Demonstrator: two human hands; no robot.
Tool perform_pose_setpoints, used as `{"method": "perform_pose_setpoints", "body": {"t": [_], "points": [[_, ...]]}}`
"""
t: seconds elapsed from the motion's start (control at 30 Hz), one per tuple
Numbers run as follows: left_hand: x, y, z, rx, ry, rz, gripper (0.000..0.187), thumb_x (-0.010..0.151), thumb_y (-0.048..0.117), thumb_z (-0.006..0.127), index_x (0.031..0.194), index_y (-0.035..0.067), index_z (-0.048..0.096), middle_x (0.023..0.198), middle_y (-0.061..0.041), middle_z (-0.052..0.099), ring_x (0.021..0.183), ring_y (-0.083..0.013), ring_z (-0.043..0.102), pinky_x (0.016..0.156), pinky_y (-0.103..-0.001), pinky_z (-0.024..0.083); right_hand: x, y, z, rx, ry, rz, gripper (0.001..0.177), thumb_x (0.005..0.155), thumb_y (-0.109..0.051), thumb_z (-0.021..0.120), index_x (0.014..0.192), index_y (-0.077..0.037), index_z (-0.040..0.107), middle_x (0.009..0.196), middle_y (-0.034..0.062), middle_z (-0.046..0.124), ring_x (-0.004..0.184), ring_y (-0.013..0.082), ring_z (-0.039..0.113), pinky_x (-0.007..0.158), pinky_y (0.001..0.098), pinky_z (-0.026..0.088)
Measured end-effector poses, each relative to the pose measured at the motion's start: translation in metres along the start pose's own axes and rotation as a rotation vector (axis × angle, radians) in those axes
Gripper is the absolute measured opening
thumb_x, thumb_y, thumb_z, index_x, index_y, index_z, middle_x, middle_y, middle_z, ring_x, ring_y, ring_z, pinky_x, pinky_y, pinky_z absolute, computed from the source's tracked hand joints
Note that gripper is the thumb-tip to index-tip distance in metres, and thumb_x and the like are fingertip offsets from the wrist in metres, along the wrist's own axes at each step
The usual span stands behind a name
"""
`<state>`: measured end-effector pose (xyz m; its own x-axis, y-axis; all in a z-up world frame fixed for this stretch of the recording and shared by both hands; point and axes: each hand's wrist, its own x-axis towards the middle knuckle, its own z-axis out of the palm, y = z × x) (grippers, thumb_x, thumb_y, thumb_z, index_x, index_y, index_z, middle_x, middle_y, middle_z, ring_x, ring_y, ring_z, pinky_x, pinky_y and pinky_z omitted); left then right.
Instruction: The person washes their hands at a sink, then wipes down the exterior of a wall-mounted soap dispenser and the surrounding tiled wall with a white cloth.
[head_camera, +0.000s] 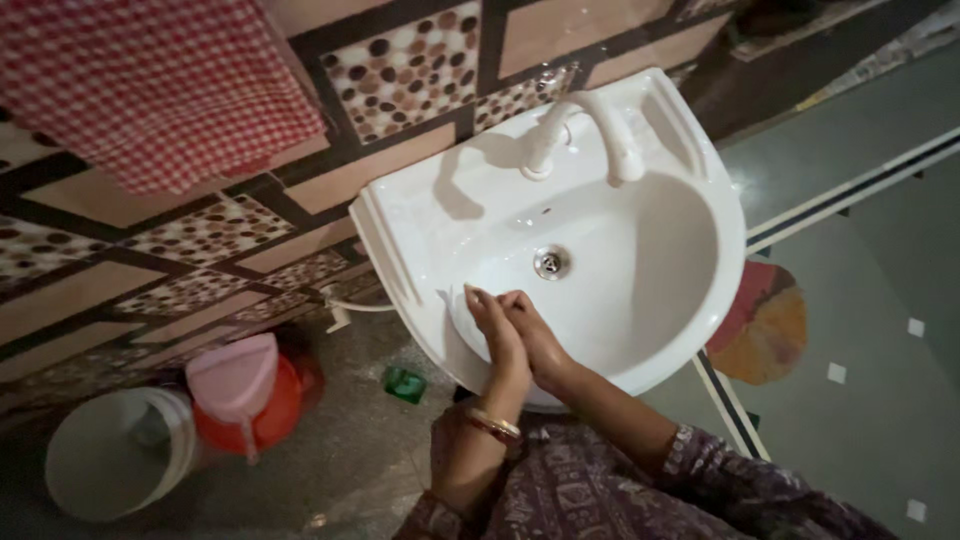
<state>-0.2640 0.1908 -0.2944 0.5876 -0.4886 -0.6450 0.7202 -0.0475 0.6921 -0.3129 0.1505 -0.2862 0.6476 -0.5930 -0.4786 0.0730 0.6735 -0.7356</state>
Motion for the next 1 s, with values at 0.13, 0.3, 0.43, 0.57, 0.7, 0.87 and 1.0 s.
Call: {"method": "perform_pose_setpoints", "body": {"t": [0.13,0.3,0.43,0.57,0.7,0.87,1.0], "points": [[-0.002,0.018,0.020,-0.121,0.000,-0.164,0.095,0.089,0.079,0.031,0.157,0.011,0.036,0.162,-0.016,0.035,0.145,-0.0278,0.034,0.118,-0.045,0.024,-0.023,-0.025,0.005,-0.239,0.054,-0.012,0.053,0.102,-0.018,0.048,0.153,-0.026,0.036,0.141,-0.0077,0.051,0.127,0.0034,0.051,0.107,0.0221,0.041],[-0.019,0.021,0.054,-0.054,-0.029,0.153,0.090,0.091,0.074,0.028,0.162,0.018,0.025,0.168,-0.010,0.010,0.150,-0.0293,0.025,0.121,-0.047,0.021,-0.023,-0.047,-0.013,-0.007,0.028,0.046,0.049,0.102,-0.017,0.052,0.150,-0.006,0.048,0.128,0.0071,0.065,0.110,0.0122,0.064,0.096,0.0275,0.052],[-0.033,0.013,0.072,0.200,-0.073,0.515,0.080,0.104,0.064,0.025,0.161,0.007,0.026,0.171,-0.017,0.010,0.156,-0.0331,0.012,0.124,-0.048,0.016,0.000,-0.068,-0.037,0.113,0.223,-0.203,0.030,0.103,-0.019,0.053,0.130,-0.007,0.058,0.092,-0.0018,0.060,0.068,0.0098,0.054,0.062,0.0255,0.048],[-0.051,0.027,0.074,0.191,-0.067,0.462,0.075,0.104,0.059,0.030,0.155,0.004,0.034,0.163,-0.018,0.025,0.152,-0.0314,0.026,0.121,-0.046,0.023,0.014,-0.096,-0.060,-0.045,0.313,-0.193,0.039,0.111,-0.040,0.046,0.088,-0.010,0.054,0.057,-0.0061,0.038,0.043,0.0072,0.029,0.040,0.0253,0.024],[-0.062,0.040,0.073,0.160,-0.033,0.413,0.070,0.104,0.055,0.034,0.152,0.005,0.039,0.159,-0.017,0.029,0.149,-0.0307,0.031,0.120,-0.045,0.025,0.023,-0.104,-0.074,-0.494,0.225,-0.554,0.058,0.118,-0.042,0.047,0.071,-0.007,0.047,0.061,-0.0008,0.042,0.054,0.0154,0.033,0.050,0.0342,0.030],[-0.067,0.038,0.063,0.235,-0.057,0.403,0.066,0.104,0.052,0.036,0.151,0.005,0.043,0.157,-0.016,0.033,0.147,-0.0295,0.033,0.119,-0.045,0.028,0.013,-0.103,-0.079,-1.312,0.186,-0.600,0.057,0.111,-0.040,0.049,0.071,-0.002,0.064,0.061,0.0171,0.059,0.051,0.0330,0.050,0.055,0.0424,0.044],[-0.039,0.006,0.053,0.401,-0.151,0.330,0.062,0.104,0.053,0.046,0.136,-0.001,0.051,0.138,-0.022,0.043,0.129,-0.0362,0.045,0.108,-0.050,0.038,-0.003,-0.093,-0.078,-1.483,0.089,-0.695,0.044,0.106,-0.037,0.054,0.085,-0.002,0.070,0.076,0.0171,0.067,0.063,0.0347,0.062,0.061,0.0425,0.051]]}}
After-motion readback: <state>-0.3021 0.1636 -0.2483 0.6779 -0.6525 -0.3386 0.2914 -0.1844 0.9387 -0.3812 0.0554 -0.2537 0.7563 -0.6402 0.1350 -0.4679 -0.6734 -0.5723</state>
